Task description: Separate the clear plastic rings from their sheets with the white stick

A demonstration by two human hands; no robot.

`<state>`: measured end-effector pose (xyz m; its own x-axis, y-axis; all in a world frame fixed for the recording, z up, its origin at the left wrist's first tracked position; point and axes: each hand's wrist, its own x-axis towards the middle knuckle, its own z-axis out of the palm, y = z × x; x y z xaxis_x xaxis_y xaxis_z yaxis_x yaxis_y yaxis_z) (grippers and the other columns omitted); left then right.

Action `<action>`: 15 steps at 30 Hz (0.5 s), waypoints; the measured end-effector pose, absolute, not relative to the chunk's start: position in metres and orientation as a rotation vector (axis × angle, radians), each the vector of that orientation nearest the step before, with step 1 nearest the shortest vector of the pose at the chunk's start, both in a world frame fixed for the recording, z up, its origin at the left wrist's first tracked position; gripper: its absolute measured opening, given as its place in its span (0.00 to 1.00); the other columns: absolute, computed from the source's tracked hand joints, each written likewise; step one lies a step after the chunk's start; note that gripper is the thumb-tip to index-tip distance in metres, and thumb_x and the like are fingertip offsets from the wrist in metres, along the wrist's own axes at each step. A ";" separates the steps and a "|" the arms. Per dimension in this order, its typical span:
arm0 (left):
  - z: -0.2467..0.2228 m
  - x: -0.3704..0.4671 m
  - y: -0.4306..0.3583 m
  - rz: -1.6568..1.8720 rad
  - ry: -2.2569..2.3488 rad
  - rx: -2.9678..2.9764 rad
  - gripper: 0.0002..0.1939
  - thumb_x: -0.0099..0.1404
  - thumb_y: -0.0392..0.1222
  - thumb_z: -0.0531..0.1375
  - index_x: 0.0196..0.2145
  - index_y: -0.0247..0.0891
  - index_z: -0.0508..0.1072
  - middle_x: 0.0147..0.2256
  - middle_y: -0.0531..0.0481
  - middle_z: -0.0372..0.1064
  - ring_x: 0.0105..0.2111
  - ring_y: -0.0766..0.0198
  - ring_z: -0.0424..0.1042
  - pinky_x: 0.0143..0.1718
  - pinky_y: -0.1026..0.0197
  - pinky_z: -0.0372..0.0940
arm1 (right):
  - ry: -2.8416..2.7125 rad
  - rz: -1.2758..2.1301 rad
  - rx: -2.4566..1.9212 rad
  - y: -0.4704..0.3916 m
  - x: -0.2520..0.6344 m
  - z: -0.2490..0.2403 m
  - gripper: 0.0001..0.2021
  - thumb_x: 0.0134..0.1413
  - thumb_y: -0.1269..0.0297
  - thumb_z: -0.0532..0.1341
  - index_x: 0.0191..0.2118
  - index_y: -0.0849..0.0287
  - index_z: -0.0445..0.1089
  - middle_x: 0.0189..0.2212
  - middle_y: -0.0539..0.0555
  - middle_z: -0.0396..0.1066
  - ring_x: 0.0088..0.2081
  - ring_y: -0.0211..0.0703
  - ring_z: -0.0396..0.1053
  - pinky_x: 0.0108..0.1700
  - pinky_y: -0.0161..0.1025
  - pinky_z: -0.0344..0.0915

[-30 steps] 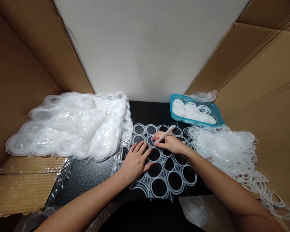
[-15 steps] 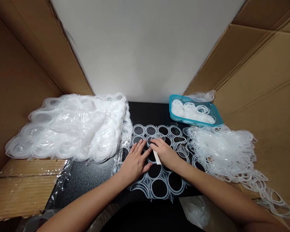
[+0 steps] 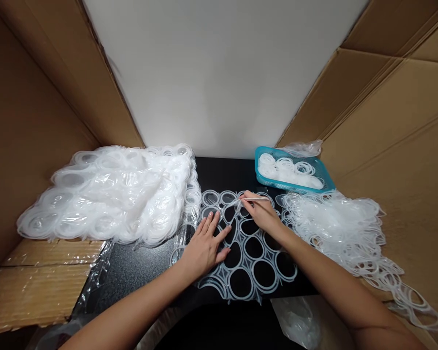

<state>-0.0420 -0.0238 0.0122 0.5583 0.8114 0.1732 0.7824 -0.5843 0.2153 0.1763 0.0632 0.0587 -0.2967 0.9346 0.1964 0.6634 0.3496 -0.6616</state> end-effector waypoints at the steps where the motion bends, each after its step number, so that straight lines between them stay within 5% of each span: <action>1: 0.012 -0.042 -0.024 0.377 1.375 2.676 0.29 0.69 0.54 0.58 0.65 0.46 0.60 0.72 0.41 0.35 0.69 0.41 0.44 0.64 0.40 0.54 | -2.042 0.622 -1.399 0.064 0.178 0.059 0.11 0.64 0.62 0.50 0.31 0.55 0.63 0.31 0.50 0.70 0.31 0.41 0.66 0.36 0.37 0.59; 9: 0.007 -0.043 -0.026 0.408 1.385 2.698 0.30 0.70 0.55 0.56 0.66 0.47 0.60 0.72 0.43 0.32 0.70 0.42 0.41 0.65 0.42 0.51 | -1.903 0.478 -1.505 0.071 0.205 0.056 0.12 0.64 0.57 0.53 0.32 0.54 0.66 0.34 0.53 0.76 0.33 0.46 0.70 0.37 0.39 0.62; 15: 0.008 -0.043 -0.025 0.401 1.386 2.708 0.30 0.69 0.54 0.58 0.66 0.48 0.59 0.72 0.43 0.33 0.69 0.39 0.41 0.64 0.39 0.52 | -1.554 0.672 -1.512 0.055 0.218 0.051 0.13 0.61 0.52 0.58 0.31 0.55 0.68 0.35 0.55 0.77 0.37 0.48 0.73 0.39 0.41 0.66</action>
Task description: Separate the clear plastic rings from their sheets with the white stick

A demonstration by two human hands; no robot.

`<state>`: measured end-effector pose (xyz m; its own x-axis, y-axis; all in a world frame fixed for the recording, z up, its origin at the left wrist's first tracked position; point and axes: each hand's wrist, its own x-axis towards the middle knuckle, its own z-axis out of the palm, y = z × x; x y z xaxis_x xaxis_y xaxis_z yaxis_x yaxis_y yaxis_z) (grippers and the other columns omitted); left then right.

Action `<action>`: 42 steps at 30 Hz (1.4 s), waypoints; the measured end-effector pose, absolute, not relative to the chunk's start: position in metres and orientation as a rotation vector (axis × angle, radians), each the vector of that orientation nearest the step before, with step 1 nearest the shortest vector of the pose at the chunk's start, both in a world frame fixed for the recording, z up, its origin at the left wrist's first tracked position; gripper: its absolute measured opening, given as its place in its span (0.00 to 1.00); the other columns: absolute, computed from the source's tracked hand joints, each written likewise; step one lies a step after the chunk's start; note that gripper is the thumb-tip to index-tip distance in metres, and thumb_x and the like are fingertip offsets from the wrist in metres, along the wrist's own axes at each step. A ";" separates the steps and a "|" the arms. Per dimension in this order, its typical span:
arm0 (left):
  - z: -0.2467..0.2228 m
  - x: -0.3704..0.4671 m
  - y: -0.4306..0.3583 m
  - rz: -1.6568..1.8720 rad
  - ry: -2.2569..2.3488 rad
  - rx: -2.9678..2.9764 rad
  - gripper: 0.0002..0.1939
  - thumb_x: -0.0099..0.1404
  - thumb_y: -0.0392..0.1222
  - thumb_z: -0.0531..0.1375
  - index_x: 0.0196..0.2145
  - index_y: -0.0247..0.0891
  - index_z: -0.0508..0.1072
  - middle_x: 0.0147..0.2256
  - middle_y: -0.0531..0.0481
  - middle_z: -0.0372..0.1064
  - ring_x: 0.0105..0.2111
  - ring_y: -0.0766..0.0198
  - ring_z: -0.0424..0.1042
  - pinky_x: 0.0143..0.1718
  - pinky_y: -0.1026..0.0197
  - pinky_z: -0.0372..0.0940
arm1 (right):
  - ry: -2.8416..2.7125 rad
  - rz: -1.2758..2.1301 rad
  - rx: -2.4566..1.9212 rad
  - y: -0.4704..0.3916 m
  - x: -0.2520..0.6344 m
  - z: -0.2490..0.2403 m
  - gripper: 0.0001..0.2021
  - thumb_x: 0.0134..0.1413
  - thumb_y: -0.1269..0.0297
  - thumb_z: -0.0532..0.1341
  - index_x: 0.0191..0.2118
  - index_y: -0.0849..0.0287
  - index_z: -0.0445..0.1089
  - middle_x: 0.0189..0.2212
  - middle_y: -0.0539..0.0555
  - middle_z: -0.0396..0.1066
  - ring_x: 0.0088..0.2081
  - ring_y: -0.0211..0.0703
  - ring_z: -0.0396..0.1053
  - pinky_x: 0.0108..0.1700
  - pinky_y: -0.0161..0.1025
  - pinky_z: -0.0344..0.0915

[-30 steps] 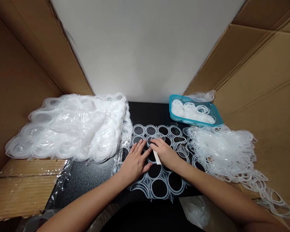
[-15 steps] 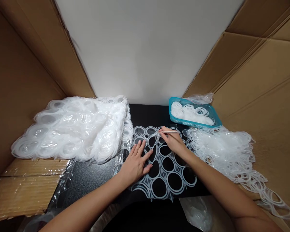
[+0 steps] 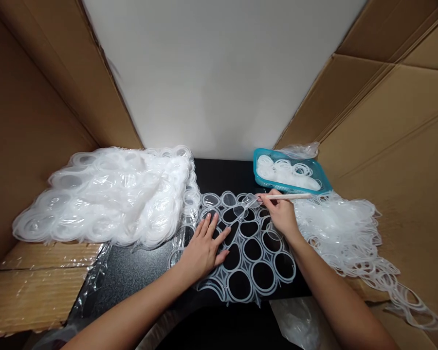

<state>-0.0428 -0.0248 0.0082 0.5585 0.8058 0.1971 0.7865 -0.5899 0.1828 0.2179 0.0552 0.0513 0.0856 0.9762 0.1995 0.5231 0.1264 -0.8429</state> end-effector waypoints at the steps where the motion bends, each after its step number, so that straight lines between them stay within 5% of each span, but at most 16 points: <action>1: 0.008 -0.043 -0.025 0.398 1.381 2.711 0.31 0.69 0.54 0.58 0.66 0.48 0.58 0.72 0.42 0.33 0.69 0.39 0.41 0.64 0.39 0.52 | -1.497 0.728 -1.505 0.051 0.218 0.050 0.13 0.59 0.51 0.60 0.31 0.55 0.68 0.35 0.55 0.77 0.37 0.48 0.73 0.41 0.41 0.67; 6: 0.007 -0.045 -0.025 0.409 1.344 2.700 0.32 0.69 0.54 0.58 0.67 0.50 0.56 0.72 0.42 0.34 0.69 0.38 0.41 0.64 0.38 0.51 | -1.366 0.943 -1.462 0.032 0.215 0.035 0.14 0.57 0.50 0.63 0.32 0.56 0.69 0.36 0.55 0.77 0.39 0.48 0.74 0.45 0.43 0.68; 10: 0.025 -0.041 -0.013 0.539 1.369 2.579 0.29 0.70 0.54 0.58 0.64 0.42 0.59 0.66 0.37 0.52 0.66 0.42 0.53 0.63 0.39 0.55 | -1.312 1.020 -1.391 0.024 0.209 0.025 0.13 0.57 0.50 0.64 0.33 0.56 0.69 0.37 0.55 0.77 0.40 0.47 0.74 0.47 0.44 0.69; 14: 0.042 -0.036 0.016 0.736 1.262 2.430 0.21 0.72 0.39 0.54 0.61 0.38 0.59 0.57 0.38 0.65 0.58 0.52 0.65 0.61 0.45 0.60 | -1.349 1.008 -1.377 0.018 0.202 0.023 0.13 0.59 0.50 0.62 0.35 0.56 0.71 0.38 0.55 0.77 0.39 0.46 0.74 0.46 0.43 0.68; 17: 0.036 -0.039 0.034 0.709 1.142 2.343 0.32 0.68 0.35 0.59 0.65 0.39 0.51 0.60 0.36 0.63 0.59 0.50 0.66 0.58 0.45 0.63 | -1.400 0.979 -1.367 0.014 0.200 0.024 0.13 0.60 0.50 0.61 0.36 0.56 0.72 0.37 0.54 0.77 0.38 0.46 0.73 0.45 0.42 0.68; 23: 0.008 -0.055 0.037 0.579 1.113 2.408 0.53 0.61 0.48 0.69 0.70 0.41 0.37 0.67 0.32 0.51 0.67 0.45 0.51 0.65 0.39 0.51 | -1.417 1.040 -1.351 0.008 0.199 0.028 0.13 0.60 0.50 0.62 0.36 0.55 0.73 0.41 0.56 0.76 0.40 0.47 0.73 0.45 0.43 0.69; 32: 0.008 -0.060 0.036 0.490 1.149 2.465 0.55 0.63 0.56 0.66 0.71 0.41 0.33 0.68 0.34 0.50 0.69 0.49 0.48 0.66 0.43 0.50 | -1.228 1.141 -1.333 0.005 0.201 0.026 0.13 0.57 0.51 0.66 0.30 0.56 0.70 0.41 0.55 0.77 0.43 0.47 0.74 0.51 0.45 0.68; 42: 0.007 -0.062 0.040 0.483 1.159 2.454 0.53 0.63 0.57 0.65 0.71 0.42 0.35 0.68 0.34 0.49 0.67 0.48 0.52 0.66 0.41 0.49 | -0.511 1.335 -1.012 0.016 0.207 0.042 0.18 0.40 0.64 0.76 0.27 0.57 0.65 0.35 0.52 0.77 0.43 0.42 0.76 0.50 0.40 0.74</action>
<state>-0.0622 0.0403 0.0072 0.6000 0.7872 0.1428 0.6554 -0.5860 0.4765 0.2071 0.0161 0.0417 0.2144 0.9486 -0.2326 -0.5507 -0.0793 -0.8309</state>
